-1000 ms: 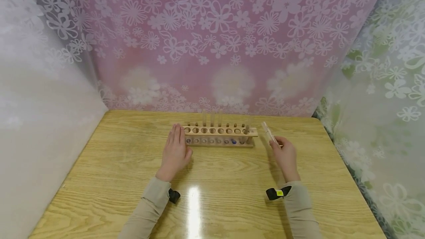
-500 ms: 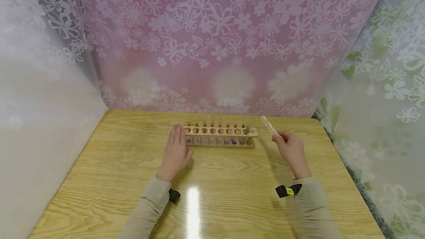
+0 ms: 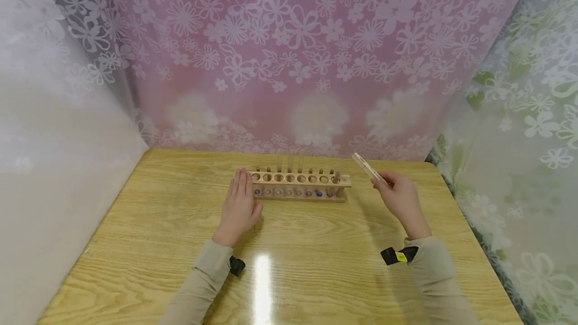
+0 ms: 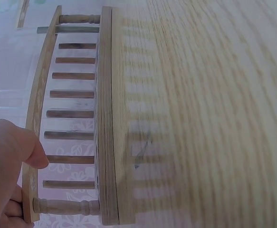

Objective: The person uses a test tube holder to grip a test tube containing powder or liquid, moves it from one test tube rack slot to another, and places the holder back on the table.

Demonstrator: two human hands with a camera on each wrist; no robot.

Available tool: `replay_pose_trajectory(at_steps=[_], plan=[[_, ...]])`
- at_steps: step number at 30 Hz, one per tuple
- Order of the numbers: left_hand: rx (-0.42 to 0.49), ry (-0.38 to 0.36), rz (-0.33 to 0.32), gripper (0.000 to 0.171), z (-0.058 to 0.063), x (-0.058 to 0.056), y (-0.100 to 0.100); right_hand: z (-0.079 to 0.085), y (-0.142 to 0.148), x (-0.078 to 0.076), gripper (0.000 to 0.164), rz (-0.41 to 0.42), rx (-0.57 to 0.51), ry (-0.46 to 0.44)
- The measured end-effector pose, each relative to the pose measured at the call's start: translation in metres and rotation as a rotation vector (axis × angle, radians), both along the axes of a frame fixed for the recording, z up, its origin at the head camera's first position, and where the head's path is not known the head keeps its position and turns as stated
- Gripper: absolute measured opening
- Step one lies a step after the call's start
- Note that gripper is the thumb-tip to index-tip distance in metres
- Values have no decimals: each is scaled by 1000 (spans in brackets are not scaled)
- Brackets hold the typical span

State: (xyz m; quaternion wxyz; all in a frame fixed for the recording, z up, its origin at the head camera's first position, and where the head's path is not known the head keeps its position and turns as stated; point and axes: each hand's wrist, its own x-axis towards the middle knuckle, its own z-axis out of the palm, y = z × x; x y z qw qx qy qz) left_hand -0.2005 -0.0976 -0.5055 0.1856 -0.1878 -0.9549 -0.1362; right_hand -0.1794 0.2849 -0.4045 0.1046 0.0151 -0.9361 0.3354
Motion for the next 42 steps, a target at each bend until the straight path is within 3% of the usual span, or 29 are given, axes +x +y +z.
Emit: replay_pose_trajectory(at_steps=[6, 14, 31, 42], plan=[[5, 4, -20, 75, 0, 4, -4, 7, -8, 4, 36, 0, 5, -24], [21, 66, -51, 76, -3, 7, -9, 16, -15, 13, 40, 10, 8, -54], [2, -53, -28, 74, 6, 10, -9, 20, -20, 13, 37, 57, 50, 15], [21, 79, -48, 61, 7, 6, -10, 21, -21, 11, 38, 49, 76, -1]])
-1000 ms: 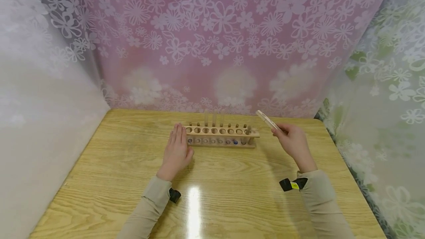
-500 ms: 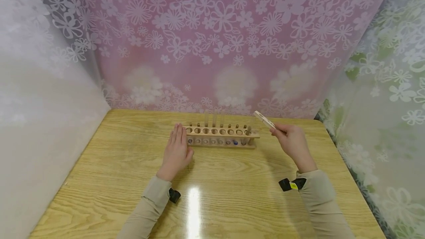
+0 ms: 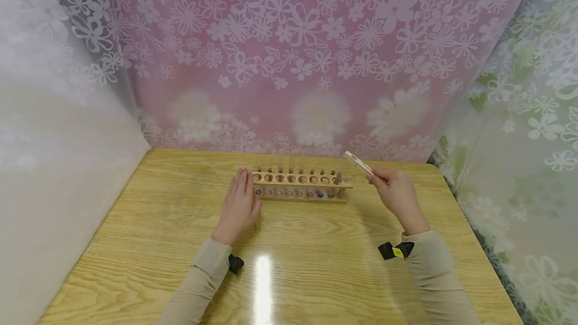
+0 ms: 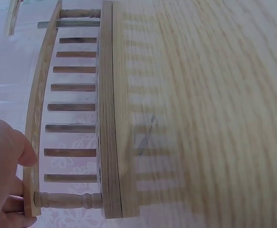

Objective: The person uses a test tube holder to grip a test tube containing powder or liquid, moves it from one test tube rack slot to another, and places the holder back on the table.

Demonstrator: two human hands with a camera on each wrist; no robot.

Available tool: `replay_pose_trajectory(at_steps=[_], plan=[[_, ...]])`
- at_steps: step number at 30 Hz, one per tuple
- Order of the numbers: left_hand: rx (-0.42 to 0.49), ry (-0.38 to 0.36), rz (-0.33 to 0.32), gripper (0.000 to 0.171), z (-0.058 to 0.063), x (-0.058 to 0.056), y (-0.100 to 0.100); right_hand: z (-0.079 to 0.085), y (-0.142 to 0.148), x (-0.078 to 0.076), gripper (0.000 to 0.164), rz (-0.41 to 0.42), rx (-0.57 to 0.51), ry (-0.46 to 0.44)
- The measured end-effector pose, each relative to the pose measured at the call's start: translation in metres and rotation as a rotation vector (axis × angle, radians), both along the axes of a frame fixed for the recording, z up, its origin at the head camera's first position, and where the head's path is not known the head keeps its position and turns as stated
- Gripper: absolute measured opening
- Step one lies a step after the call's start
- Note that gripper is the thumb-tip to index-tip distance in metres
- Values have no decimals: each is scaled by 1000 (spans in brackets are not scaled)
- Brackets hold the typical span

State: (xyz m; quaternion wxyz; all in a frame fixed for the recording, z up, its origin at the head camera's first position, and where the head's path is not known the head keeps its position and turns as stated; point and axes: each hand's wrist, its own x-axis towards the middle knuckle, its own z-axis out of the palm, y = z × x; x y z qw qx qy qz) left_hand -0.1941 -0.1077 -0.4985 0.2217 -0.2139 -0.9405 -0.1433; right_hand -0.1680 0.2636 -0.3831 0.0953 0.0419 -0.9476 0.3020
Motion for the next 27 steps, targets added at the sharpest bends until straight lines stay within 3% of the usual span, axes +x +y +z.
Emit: replay_pose_trajectory(at_steps=[11, 18, 27], plan=[[-3, 42, -23, 57, 5, -16, -4, 2, -5, -5, 36, -3, 1, 9], [-17, 8, -20, 57, 5, -18, -4, 4, -7, -7, 37, -8, 21, 25], [-38, 25, -17, 59, 6, -20, -4, 4, -8, -12, 32, 8, 37, 64]])
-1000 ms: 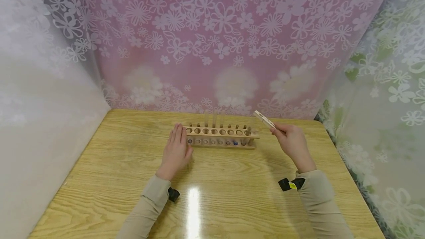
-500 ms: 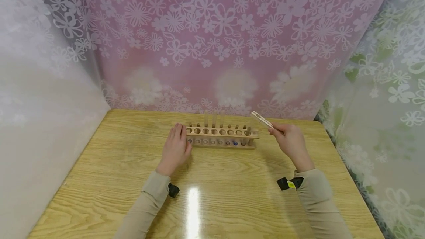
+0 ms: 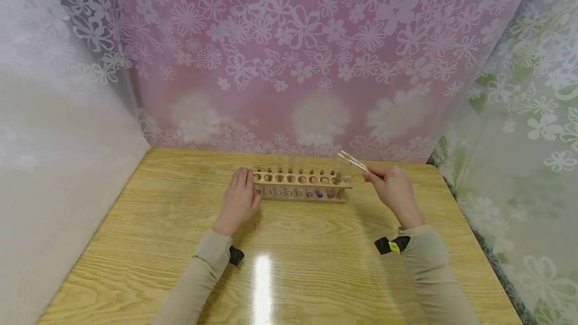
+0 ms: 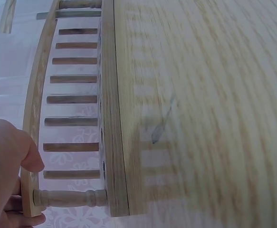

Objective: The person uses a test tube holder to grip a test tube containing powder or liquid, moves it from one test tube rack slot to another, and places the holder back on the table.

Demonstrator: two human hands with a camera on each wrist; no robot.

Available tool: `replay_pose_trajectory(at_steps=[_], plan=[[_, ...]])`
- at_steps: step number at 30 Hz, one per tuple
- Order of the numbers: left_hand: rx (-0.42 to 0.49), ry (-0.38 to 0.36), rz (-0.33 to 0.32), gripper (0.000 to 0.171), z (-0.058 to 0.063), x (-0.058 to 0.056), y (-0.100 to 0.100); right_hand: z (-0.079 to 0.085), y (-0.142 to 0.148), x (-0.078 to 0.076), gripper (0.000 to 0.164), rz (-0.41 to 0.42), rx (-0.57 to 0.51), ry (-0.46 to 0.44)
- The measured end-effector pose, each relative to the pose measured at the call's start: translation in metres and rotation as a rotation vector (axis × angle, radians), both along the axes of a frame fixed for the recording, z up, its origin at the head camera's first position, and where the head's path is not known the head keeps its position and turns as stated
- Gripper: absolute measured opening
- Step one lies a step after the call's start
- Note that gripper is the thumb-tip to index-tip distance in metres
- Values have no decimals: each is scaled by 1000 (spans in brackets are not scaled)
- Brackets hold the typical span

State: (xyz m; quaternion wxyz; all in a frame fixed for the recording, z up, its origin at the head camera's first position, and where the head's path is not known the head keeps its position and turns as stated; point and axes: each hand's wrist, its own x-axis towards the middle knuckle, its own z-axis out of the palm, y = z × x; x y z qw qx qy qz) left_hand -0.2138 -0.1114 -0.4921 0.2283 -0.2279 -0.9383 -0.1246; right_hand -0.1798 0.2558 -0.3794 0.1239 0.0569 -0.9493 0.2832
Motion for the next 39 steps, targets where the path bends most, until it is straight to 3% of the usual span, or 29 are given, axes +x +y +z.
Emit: replay_pose_trajectory(at_steps=[27, 35, 39], plan=[[15, -16, -16, 63, -5, -4, 0, -11, 5, -4, 31, -4, -33, -67], [55, -76, -6, 55, -2, -4, 0, -17, 4, -4, 28, 16, -21, -63], [14, -48, 14, 46, -3, -6, 0, -21, 3, -4, 26, 17, -21, -64]])
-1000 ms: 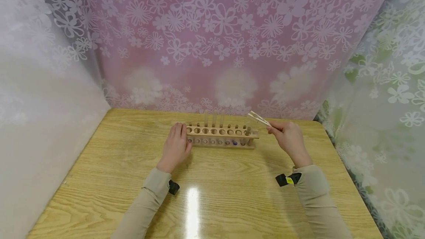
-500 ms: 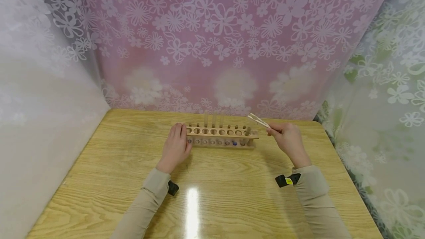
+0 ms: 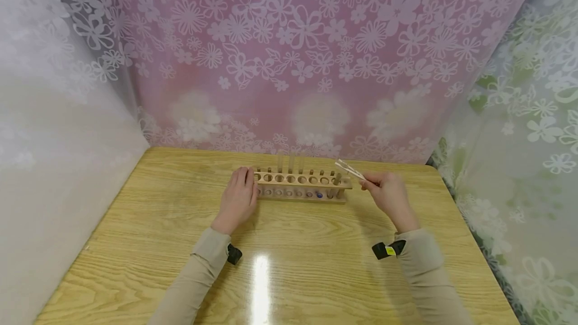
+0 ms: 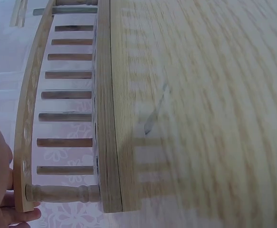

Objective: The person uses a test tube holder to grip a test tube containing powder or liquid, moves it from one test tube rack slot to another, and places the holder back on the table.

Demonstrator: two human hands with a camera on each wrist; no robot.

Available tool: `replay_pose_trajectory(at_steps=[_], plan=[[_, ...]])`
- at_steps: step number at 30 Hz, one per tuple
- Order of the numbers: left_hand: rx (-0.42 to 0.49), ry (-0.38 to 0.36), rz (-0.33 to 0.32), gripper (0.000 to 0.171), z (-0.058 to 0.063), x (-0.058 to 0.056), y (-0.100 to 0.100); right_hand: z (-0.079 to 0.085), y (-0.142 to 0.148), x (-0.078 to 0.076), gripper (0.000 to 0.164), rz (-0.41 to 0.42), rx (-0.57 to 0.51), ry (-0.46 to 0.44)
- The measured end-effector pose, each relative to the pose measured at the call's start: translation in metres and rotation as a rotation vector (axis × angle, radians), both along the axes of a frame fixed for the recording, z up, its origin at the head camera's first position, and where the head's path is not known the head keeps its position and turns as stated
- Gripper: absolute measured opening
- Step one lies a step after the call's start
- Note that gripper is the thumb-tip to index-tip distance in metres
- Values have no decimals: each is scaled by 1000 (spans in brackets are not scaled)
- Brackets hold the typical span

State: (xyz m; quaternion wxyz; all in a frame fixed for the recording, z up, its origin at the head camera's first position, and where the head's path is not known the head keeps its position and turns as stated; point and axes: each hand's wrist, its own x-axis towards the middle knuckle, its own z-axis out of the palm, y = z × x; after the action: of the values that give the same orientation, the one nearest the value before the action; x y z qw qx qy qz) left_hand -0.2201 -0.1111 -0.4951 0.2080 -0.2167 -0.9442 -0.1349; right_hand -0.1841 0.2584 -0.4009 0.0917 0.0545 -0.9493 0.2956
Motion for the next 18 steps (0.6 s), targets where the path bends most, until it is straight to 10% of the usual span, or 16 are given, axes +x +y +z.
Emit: replay_pose_trajectory(at_steps=[18], plan=[[14, 45, 9, 37, 3, -4, 1, -15, -6, 5, 30, -2, 60, -26]])
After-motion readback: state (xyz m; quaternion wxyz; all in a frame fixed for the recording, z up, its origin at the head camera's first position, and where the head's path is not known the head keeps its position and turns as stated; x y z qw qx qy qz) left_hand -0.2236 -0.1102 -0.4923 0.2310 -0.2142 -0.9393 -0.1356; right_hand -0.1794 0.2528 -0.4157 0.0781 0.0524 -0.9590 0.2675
